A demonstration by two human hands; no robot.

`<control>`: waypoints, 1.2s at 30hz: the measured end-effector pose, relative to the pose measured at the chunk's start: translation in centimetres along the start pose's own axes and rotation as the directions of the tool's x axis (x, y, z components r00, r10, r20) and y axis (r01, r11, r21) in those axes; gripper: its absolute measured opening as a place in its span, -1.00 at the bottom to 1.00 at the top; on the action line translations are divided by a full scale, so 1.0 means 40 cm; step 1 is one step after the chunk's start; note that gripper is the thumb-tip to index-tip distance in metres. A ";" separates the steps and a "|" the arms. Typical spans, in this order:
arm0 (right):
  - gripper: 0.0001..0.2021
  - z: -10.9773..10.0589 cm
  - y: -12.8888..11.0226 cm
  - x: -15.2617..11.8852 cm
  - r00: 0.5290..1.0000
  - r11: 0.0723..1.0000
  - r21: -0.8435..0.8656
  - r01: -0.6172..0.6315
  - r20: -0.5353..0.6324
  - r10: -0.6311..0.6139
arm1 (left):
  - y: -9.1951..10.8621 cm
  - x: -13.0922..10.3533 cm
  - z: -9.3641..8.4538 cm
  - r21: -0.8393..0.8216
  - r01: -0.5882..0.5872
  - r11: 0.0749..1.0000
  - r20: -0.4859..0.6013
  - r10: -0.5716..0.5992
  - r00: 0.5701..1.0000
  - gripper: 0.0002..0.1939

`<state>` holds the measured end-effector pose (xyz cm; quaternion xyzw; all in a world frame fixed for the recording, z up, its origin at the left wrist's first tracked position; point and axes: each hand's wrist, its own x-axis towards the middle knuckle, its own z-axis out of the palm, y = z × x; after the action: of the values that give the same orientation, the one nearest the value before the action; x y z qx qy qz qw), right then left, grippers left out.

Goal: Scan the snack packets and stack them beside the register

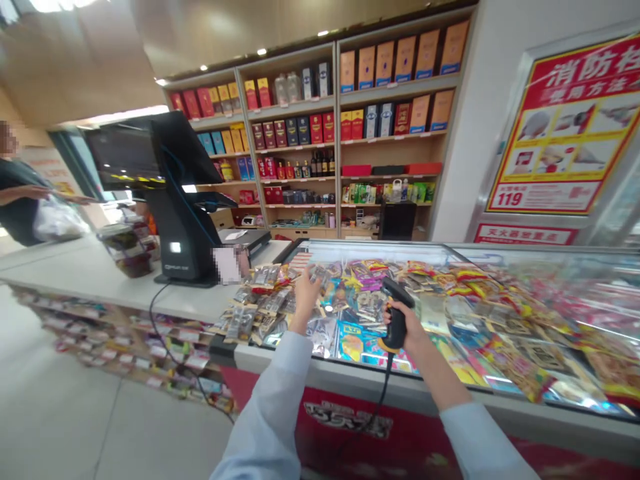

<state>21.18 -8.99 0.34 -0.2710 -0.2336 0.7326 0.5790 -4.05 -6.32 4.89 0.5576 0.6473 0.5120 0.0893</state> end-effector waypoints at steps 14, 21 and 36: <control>-0.82 0.212 0.241 0.101 0.971 0.988 -0.056 -0.146 0.184 0.154 | -0.232 -0.070 -0.107 0.544 0.147 0.826 -0.384 0.089 0.919 -0.45; -0.82 0.189 0.306 0.137 0.958 0.971 -0.075 -0.225 0.165 0.235 | -0.255 -0.061 -0.084 0.612 0.143 0.778 -0.309 0.069 0.948 -0.42; -0.89 0.184 0.315 0.134 0.958 0.969 -0.026 -0.246 0.146 0.248 | -0.266 -0.057 -0.089 0.522 0.084 0.849 -0.360 0.130 0.924 -0.53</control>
<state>6.20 -6.74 -3.15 -0.2451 -0.2432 0.8163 0.4630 -12.39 -8.63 -2.63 0.4577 0.7607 0.4139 -0.2012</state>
